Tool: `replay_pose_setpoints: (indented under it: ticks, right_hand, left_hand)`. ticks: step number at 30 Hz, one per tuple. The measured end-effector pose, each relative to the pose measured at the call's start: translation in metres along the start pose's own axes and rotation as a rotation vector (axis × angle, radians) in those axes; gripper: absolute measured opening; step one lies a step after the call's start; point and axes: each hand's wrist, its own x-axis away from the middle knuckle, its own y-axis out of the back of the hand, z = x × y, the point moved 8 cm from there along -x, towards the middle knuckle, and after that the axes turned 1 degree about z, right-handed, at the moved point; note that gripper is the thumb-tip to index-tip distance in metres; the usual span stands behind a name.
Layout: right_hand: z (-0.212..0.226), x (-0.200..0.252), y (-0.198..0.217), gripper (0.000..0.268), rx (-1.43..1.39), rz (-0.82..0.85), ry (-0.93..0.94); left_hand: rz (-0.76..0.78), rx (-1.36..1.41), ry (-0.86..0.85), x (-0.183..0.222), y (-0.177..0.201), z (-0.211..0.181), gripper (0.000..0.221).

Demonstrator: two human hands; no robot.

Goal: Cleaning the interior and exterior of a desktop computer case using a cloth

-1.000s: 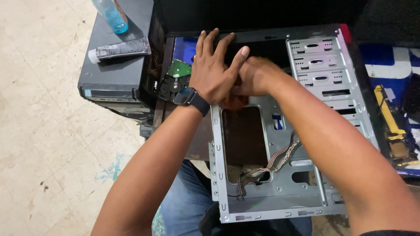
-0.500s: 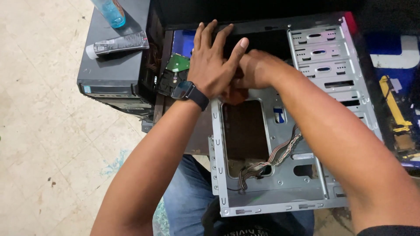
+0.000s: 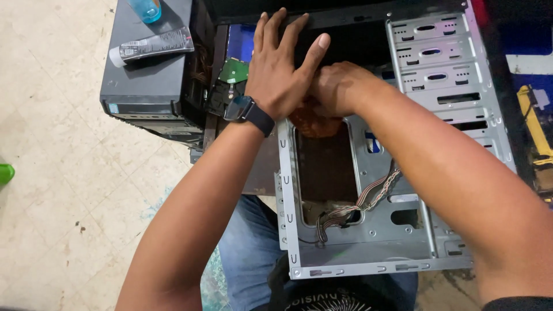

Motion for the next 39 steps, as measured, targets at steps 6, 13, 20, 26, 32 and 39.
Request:
replay_pose_setpoints:
  ticks: [6, 13, 20, 26, 32, 39]
  right_hand:
    - [0.009, 0.003, -0.011, 0.039, 0.083, 0.253, -0.187]
    - [0.002, 0.017, 0.007, 0.046, 0.234, 0.142, -0.110]
    - [0.000, 0.019, -0.014, 0.069, 0.332, 0.394, -0.193]
    - [0.007, 0.011, -0.004, 0.049, 0.143, 0.198, -0.087]
    - [-0.002, 0.018, -0.018, 0.094, 0.315, 0.412, -0.250]
    - [0.024, 0.024, 0.012, 0.052, 0.154, 0.140, -0.039]
  left_hand:
    - [-0.015, -0.012, 0.004, -0.001, 0.001, -0.001, 0.068]
    - [0.010, -0.016, -0.003, -0.002, 0.000, -0.002, 0.070]
    - [0.003, -0.011, -0.017, 0.000, 0.002, -0.004, 0.071]
    - [0.003, -0.001, 0.004, -0.001, 0.002, -0.004, 0.071]
    - [0.008, -0.007, 0.008, -0.001, 0.002, -0.004, 0.072]
    - [0.002, 0.002, -0.008, -0.001, -0.001, 0.000, 0.069]
